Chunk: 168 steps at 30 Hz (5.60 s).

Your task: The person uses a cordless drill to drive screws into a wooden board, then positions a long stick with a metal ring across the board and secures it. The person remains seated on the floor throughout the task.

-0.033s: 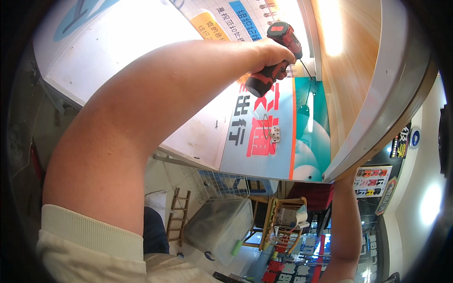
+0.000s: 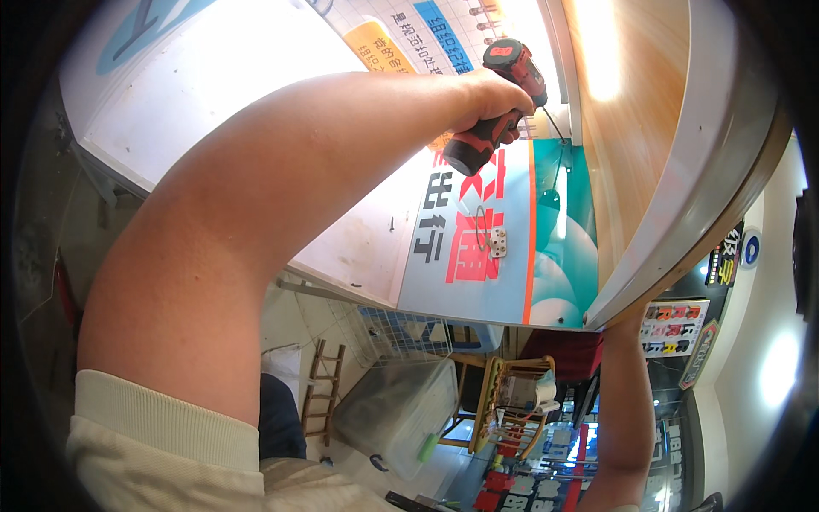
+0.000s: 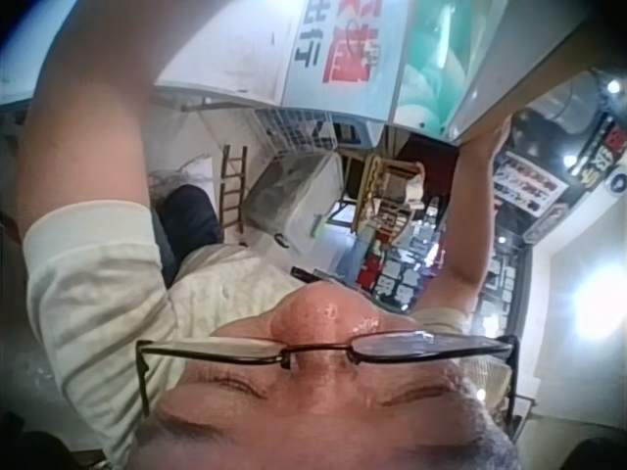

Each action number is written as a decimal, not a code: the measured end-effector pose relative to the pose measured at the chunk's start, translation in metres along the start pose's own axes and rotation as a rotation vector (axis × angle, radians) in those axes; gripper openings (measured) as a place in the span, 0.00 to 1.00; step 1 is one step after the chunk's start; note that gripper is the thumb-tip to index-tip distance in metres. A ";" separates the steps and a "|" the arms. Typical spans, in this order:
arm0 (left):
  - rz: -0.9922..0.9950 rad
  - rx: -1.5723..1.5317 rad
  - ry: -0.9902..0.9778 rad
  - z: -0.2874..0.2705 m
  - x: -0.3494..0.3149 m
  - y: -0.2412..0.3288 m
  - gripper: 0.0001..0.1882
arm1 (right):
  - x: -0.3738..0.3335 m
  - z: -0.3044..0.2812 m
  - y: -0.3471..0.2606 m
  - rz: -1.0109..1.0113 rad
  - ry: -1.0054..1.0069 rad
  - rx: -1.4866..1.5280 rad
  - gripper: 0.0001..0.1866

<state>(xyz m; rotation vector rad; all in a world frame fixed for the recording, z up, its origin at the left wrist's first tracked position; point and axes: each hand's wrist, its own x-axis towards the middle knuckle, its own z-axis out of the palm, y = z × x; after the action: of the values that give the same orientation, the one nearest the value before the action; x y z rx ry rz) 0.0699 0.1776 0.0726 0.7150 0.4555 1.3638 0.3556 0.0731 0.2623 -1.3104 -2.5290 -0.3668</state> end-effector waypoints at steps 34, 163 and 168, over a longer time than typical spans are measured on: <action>-0.003 -0.113 0.015 -0.013 -0.013 -0.024 0.15 | 0.004 0.010 -0.014 0.285 0.106 0.490 0.35; 0.018 -0.091 -0.036 -0.001 0.003 -0.008 0.12 | -0.019 -0.007 -0.048 0.184 0.360 0.479 0.33; 0.014 0.009 -0.049 0.004 0.013 0.015 0.14 | -0.020 -0.006 -0.048 0.207 0.415 0.485 0.34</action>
<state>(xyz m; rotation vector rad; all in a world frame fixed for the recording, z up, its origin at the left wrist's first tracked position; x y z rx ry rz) 0.0641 0.1898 0.0873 0.7583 0.4184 1.3557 0.3277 0.0293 0.2558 -1.1442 -1.9524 0.0240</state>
